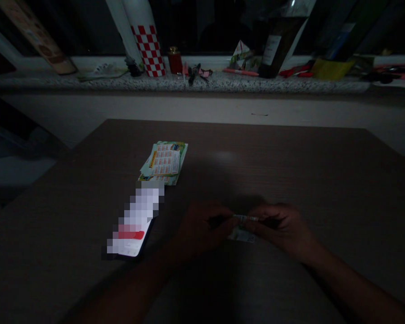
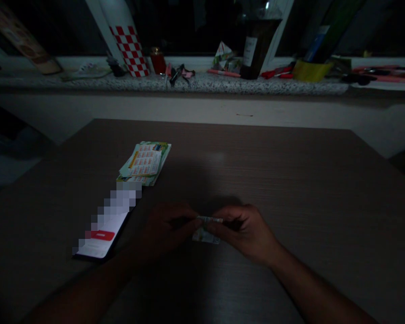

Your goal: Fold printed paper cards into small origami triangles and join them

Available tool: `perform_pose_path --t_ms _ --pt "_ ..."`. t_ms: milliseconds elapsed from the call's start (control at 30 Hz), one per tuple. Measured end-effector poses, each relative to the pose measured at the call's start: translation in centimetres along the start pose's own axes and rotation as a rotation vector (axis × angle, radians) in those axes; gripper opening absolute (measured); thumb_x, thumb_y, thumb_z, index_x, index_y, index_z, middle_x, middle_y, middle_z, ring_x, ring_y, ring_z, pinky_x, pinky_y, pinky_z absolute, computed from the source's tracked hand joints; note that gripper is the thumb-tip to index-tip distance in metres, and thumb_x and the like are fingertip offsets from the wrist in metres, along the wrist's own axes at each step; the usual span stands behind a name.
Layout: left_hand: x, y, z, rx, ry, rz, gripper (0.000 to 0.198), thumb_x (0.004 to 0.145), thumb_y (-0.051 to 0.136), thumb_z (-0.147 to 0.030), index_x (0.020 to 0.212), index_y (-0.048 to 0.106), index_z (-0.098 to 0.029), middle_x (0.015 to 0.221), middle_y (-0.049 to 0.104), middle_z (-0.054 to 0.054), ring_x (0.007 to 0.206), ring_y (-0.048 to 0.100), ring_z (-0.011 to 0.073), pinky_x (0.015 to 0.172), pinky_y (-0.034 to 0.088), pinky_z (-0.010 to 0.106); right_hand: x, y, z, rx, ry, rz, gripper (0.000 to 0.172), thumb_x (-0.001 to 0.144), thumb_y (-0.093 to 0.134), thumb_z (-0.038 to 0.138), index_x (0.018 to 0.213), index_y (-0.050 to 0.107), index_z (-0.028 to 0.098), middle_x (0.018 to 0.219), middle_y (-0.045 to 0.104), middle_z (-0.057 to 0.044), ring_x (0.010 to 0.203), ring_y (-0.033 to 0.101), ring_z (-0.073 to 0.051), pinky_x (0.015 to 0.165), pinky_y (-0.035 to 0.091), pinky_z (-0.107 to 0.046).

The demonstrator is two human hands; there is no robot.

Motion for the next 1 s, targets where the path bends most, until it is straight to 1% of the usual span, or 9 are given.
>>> perform_pose_path --t_ms 100,200,367,500,600,700,800,1000 --pt "0.0 0.1 0.0 0.161 0.064 -0.007 0.018 0.084 0.059 -0.027 0.077 0.071 -0.016 0.065 0.066 0.000 0.058 0.057 0.0094 0.055 0.038 0.019 0.0 0.2 -0.1 -0.061 0.009 -0.035 0.015 0.080 0.068 0.029 0.072 0.072 0.017 0.064 0.070 -0.003 0.055 0.061 -0.011 0.051 0.048 -0.020" --pt "0.0 0.2 0.1 0.199 0.078 -0.007 0.018 0.084 0.059 -0.028 0.077 0.072 -0.017 0.064 0.067 -0.001 0.056 0.056 0.0092 0.054 0.038 0.019 0.0 0.2 -0.2 -0.067 0.026 -0.028 0.017 0.080 0.067 0.031 0.073 0.072 0.016 0.066 0.072 -0.004 0.056 0.062 -0.012 0.051 0.048 -0.021" --pt "0.0 -0.1 0.0 0.068 0.016 -0.013 0.016 0.081 0.062 -0.025 0.073 0.072 -0.015 0.061 0.066 0.000 0.054 0.055 0.0086 0.051 0.037 0.017 0.2 0.0 -0.1 -0.069 0.041 0.025 0.017 0.081 0.067 0.031 0.074 0.075 0.016 0.066 0.072 -0.004 0.058 0.063 -0.012 0.053 0.048 -0.020" --pt "0.0 -0.1 0.2 -0.081 -0.040 0.001 0.021 0.080 0.064 -0.030 0.068 0.071 -0.014 0.057 0.062 0.000 0.052 0.053 0.0083 0.048 0.035 0.017 0.2 0.2 0.1 -0.039 0.033 0.046 0.015 0.080 0.068 0.029 0.074 0.075 0.016 0.067 0.072 -0.004 0.058 0.062 -0.011 0.052 0.048 -0.019" --pt "0.0 -0.1 0.3 -0.112 -0.076 0.010 0.022 0.081 0.064 -0.031 0.067 0.070 -0.014 0.057 0.060 -0.001 0.052 0.051 0.0082 0.048 0.035 0.017 0.1 0.2 0.2 -0.022 0.030 0.047 0.016 0.081 0.068 0.029 0.076 0.075 0.016 0.068 0.072 -0.004 0.059 0.063 -0.011 0.052 0.049 -0.020" --pt "0.0 -0.2 0.4 -0.130 -0.082 -0.009 0.022 0.082 0.063 -0.031 0.069 0.069 -0.014 0.058 0.060 -0.001 0.054 0.051 0.0084 0.050 0.036 0.018 0.0 -0.2 0.2 -0.002 0.023 -0.013 0.012 0.079 0.069 0.028 0.079 0.074 0.017 0.071 0.073 -0.004 0.060 0.065 -0.012 0.055 0.051 -0.020" --pt "0.0 -0.4 0.3 -0.122 -0.067 -0.050 0.021 0.083 0.062 -0.030 0.071 0.068 -0.015 0.062 0.062 -0.001 0.058 0.053 0.0098 0.053 0.039 0.019 0.0 -0.6 0.2 -0.018 -0.012 -0.091 0.010 0.077 0.071 0.027 0.077 0.073 0.017 0.068 0.073 -0.003 0.057 0.064 -0.012 0.053 0.052 -0.020" --pt "0.0 -0.5 -0.2 -0.014 0.074 -0.071 0.019 0.084 0.060 -0.025 0.071 0.067 -0.014 0.065 0.062 0.000 0.059 0.055 0.0100 0.057 0.041 0.021 0.0 -0.8 0.5 -0.175 -0.125 -0.145 0.009 0.078 0.070 0.025 0.073 0.072 0.018 0.063 0.072 -0.002 0.054 0.064 -0.012 0.049 0.050 -0.019"
Point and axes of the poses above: each hand's wrist, its own x-axis towards the middle knuckle, its own y-axis out of the palm, z = x × y, the point moved 2 cm from there along x, towards the middle knuckle
